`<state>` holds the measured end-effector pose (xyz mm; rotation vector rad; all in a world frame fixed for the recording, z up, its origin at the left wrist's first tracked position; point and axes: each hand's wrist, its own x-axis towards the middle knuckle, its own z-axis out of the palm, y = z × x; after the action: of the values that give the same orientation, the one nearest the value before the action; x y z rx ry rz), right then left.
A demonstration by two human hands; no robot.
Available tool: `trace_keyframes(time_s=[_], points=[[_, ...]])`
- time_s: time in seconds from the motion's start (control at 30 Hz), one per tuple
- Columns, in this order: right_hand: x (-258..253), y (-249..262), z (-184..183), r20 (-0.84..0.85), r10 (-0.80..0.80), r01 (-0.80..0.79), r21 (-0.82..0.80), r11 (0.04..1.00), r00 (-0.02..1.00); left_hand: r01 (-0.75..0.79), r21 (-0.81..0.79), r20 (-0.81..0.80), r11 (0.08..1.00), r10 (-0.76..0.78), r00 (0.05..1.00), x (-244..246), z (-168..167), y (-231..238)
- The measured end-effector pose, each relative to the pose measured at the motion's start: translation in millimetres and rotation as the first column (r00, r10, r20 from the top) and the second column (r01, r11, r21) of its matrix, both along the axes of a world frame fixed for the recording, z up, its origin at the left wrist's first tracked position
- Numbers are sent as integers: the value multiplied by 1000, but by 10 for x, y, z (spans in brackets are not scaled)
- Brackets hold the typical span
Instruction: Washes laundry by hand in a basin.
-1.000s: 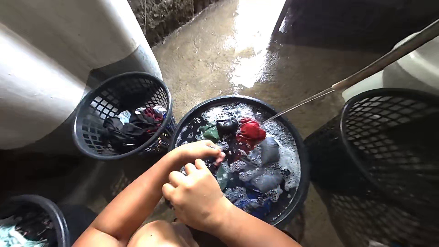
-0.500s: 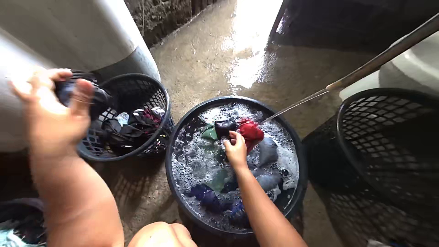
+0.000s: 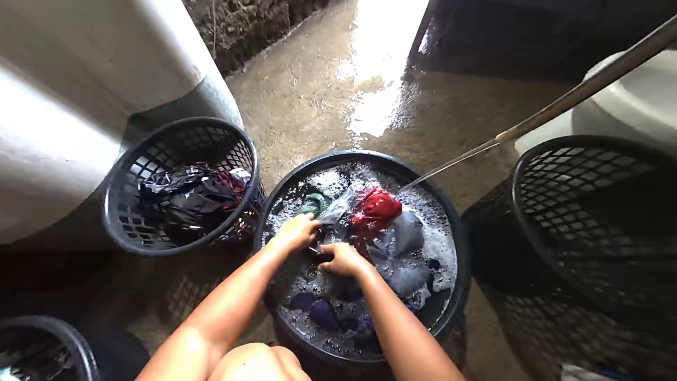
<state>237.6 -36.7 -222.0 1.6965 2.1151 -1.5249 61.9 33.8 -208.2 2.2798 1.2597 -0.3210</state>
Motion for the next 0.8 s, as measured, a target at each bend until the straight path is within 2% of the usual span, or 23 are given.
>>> trace_keyframes(time_s=[0.07,0.13,0.2,0.3,0.37,0.4,0.5,0.57,0.63,0.7,0.77,0.8], points=[[123,7,-37,102,-32,32,-1,999,994,-156,-88,-136,984,144,980,-114,-62,-92],[239,16,-104,168,-80,90,-51,995,983,-255,-150,-220,955,219,951,-116,-130,-277],[285,-52,-187,166,-115,136,-120,983,979,-236,-218,-301,947,165,939,-70,-173,-512],[236,-253,-274,245,-117,168,-200,965,962,-66,-349,-322,935,-53,945,-41,-262,-719],[248,-362,-354,249,-103,159,-219,963,963,29,-380,-212,925,-117,970,-42,-233,-721],[288,-385,-410,228,-59,111,-221,969,972,19,-365,-114,931,-65,991,-36,-132,-686],[450,-340,-457,171,47,-8,-218,976,984,-129,-214,151,968,163,975,-59,513,-557],[584,-249,-382,16,-7,9,-136,991,1000,-226,-88,329,970,242,913,-140,937,-546],[721,-77,-19,-209,-56,42,-70,997,976,-319,29,557,947,250,792,-265,1181,-583],[872,68,663,-268,-58,60,1,998,962,-438,72,742,896,246,624,-345,1471,-654],[1021,44,1276,-329,-37,103,186,977,944,-528,107,865,842,184,467,-418,1824,-745],[1066,-22,1492,-388,-12,147,319,936,921,-543,122,908,831,128,399,-477,1994,-778]])
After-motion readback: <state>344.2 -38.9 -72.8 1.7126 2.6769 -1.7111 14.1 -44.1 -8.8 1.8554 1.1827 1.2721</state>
